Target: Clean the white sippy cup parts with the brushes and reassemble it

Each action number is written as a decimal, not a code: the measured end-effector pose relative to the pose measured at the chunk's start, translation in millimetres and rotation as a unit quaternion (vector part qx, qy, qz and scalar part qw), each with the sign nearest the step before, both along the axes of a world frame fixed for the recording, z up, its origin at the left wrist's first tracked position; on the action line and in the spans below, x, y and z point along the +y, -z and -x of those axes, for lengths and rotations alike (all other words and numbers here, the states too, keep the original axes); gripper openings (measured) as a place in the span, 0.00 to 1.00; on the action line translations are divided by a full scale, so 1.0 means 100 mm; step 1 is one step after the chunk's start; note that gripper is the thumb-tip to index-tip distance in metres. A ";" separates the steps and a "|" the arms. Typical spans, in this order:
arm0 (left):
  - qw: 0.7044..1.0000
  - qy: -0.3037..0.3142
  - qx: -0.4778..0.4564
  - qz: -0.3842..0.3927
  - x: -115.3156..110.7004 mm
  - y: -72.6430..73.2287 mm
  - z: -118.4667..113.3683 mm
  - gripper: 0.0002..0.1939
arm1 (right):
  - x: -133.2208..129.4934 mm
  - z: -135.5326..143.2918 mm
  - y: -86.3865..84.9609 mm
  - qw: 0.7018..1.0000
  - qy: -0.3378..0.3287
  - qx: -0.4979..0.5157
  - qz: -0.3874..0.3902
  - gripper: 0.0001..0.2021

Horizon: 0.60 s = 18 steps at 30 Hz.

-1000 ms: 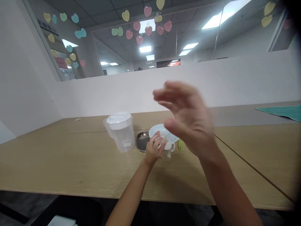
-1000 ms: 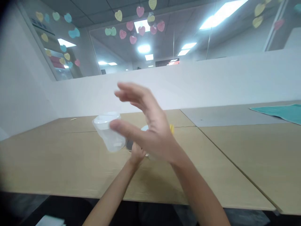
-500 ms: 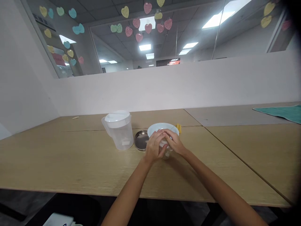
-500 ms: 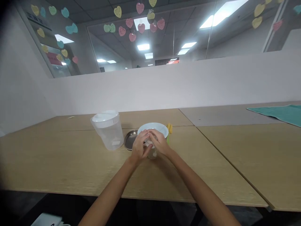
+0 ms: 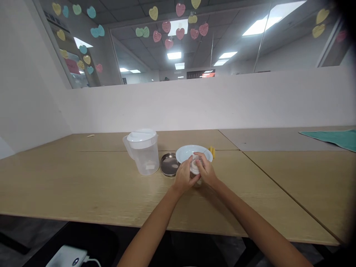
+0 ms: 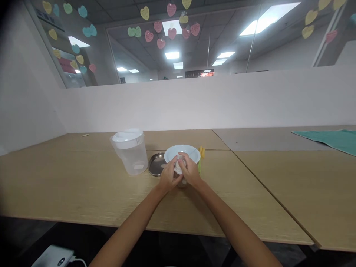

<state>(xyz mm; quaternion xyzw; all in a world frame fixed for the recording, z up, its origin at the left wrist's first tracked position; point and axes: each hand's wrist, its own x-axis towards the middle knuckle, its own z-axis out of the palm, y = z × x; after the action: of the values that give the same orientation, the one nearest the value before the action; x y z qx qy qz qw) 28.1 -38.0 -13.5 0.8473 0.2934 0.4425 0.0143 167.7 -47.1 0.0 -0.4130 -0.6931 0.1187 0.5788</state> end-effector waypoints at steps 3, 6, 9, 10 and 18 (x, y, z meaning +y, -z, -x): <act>1.000 -0.002 -0.015 0.007 -0.02 0.01 0.00 0.30 | 0.01 -0.01 0.01 1.000 0.011 -0.018 0.001 0.19; 1.000 -0.002 -0.019 -0.007 -0.02 0.02 0.00 0.28 | 0.01 -0.02 0.00 1.000 0.008 -0.026 0.012 0.19; 1.000 -0.005 -0.021 -0.014 -0.02 0.02 0.01 0.28 | 0.02 -0.02 -0.01 0.999 0.006 -0.032 0.017 0.19; 1.000 -0.006 -0.022 -0.012 -0.02 0.02 0.01 0.28 | 0.02 -0.02 -0.02 0.999 0.008 -0.038 0.019 0.19; 1.000 -0.005 -0.019 -0.007 0.02 0.02 0.04 0.26 | 0.05 -0.05 -0.05 0.996 0.025 -0.082 -0.003 0.18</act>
<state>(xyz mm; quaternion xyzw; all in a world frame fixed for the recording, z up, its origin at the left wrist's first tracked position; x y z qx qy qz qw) 23.7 -35.5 -15.6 0.8372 0.2945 0.4606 0.0116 172.3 -41.6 4.7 -0.4369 -0.7279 0.0674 0.5241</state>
